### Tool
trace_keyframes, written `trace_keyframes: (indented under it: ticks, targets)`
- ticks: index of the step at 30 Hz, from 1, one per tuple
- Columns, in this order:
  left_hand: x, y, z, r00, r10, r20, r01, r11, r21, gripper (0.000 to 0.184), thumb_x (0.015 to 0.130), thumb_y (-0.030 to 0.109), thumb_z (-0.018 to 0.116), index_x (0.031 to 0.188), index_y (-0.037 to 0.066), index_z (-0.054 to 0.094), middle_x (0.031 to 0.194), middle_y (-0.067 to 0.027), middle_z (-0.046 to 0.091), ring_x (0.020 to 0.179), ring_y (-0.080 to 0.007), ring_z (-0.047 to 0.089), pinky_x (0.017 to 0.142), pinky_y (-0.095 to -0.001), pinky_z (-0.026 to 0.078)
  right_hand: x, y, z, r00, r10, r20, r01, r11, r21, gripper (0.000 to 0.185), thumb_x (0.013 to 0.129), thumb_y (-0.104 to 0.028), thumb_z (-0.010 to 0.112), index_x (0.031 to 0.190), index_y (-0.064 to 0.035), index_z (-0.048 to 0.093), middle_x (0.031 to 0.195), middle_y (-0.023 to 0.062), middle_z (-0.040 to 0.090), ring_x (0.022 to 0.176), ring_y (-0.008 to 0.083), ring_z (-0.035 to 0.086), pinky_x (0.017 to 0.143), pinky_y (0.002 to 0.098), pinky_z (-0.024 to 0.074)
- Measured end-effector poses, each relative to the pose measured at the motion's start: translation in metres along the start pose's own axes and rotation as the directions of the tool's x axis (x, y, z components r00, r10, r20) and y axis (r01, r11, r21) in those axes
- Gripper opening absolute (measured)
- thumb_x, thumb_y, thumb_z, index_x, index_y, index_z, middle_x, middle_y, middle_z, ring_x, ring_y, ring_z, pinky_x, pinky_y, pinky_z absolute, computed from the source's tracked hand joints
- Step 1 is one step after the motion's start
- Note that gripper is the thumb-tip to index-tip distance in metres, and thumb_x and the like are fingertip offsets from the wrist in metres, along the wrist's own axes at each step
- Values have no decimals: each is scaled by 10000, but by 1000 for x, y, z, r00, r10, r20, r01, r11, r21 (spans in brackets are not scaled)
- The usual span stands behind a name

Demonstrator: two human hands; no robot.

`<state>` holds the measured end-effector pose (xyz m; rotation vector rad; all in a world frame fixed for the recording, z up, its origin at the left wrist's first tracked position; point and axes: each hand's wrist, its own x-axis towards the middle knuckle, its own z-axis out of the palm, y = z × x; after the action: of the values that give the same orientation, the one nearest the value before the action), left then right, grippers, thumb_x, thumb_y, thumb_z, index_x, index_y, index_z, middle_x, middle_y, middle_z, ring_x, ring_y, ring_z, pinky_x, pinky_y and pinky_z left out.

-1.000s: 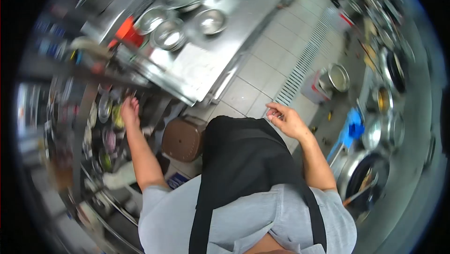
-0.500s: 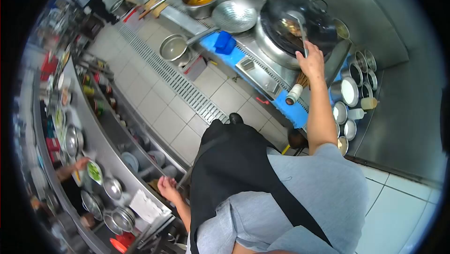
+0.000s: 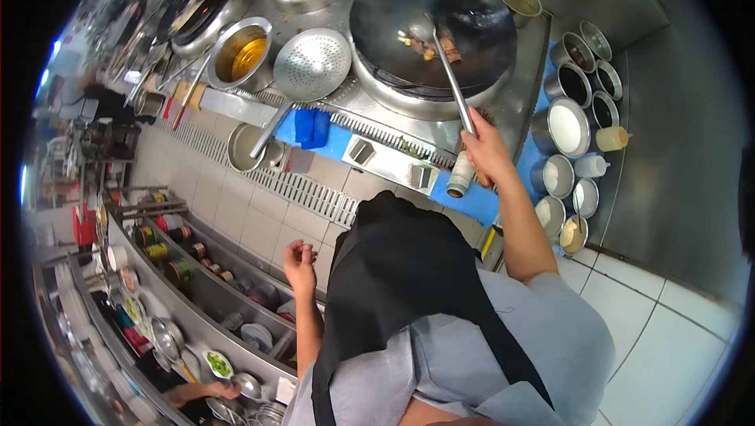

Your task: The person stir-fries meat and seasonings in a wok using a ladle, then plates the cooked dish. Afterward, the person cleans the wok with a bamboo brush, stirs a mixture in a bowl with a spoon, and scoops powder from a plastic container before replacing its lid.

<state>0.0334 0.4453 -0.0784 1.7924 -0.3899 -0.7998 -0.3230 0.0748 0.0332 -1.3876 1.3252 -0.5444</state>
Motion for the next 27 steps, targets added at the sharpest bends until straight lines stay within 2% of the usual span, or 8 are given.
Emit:
trace_keyframes:
  ticks: [4,8,12,15,19,22,23,27]
  targets:
    - [46,-33,4,983,-3,184,-62,936,347,231,999,136,665,1172,-6,610,950,-98,696,790,-175,685,723,-309,566,9,-4,12,982,-35,-187,0,984,-180,664,977,-171,617,1606,-149,404,841,179,695,687,252,651,706,390,531]
    - [72,-96,-34,927,-346,145,263,875,405,261,954,153,695,1122,-42,651,929,-120,725,812,-194,710,752,-332,578,46,29,16,873,-365,-322,244,901,-359,671,972,-174,627,1605,-175,407,901,200,706,732,292,668,748,390,531]
    - [95,-137,-107,888,-337,313,-82,553,829,336,875,270,726,1024,-31,728,879,-175,757,827,-256,733,758,-404,594,19,-44,7,983,-8,-185,-52,948,-314,681,970,-164,642,1608,-221,407,845,158,679,702,242,645,715,377,527]
    - [137,-223,-151,856,-492,155,266,678,685,287,857,249,709,981,-9,730,826,-182,735,823,-278,735,733,-429,591,-2,-55,29,978,45,-202,-77,985,-151,682,971,-132,654,1605,-226,421,751,92,613,635,174,594,639,353,514]
    - [217,-176,-152,782,-503,370,135,715,686,228,908,194,674,1024,-2,685,854,-138,717,753,-239,716,633,-372,560,14,-50,61,970,99,-221,-111,993,-43,654,1001,-82,603,1615,-205,413,717,-15,542,541,92,516,497,291,452]
    - [290,-143,-129,768,-487,416,304,849,432,186,946,152,648,1056,3,652,875,-104,703,701,-210,702,558,-328,537,15,-52,81,941,-51,-335,-25,975,-219,673,990,-130,636,1617,-217,408,714,48,591,542,129,545,541,330,478]
    - [296,-118,-111,845,-432,314,349,892,289,213,949,167,661,1083,2,646,875,-96,704,708,-204,703,579,-317,540,3,-77,93,938,59,-343,-87,994,-67,673,989,-147,640,1617,-220,408,711,57,592,536,137,543,531,333,476]
    - [336,-53,-63,857,-374,354,279,915,291,230,938,172,681,1106,17,652,937,-87,704,788,-181,703,632,-300,545,0,-81,111,938,163,-306,-172,985,0,672,986,-162,635,1617,-213,408,734,82,612,552,142,557,556,331,487]
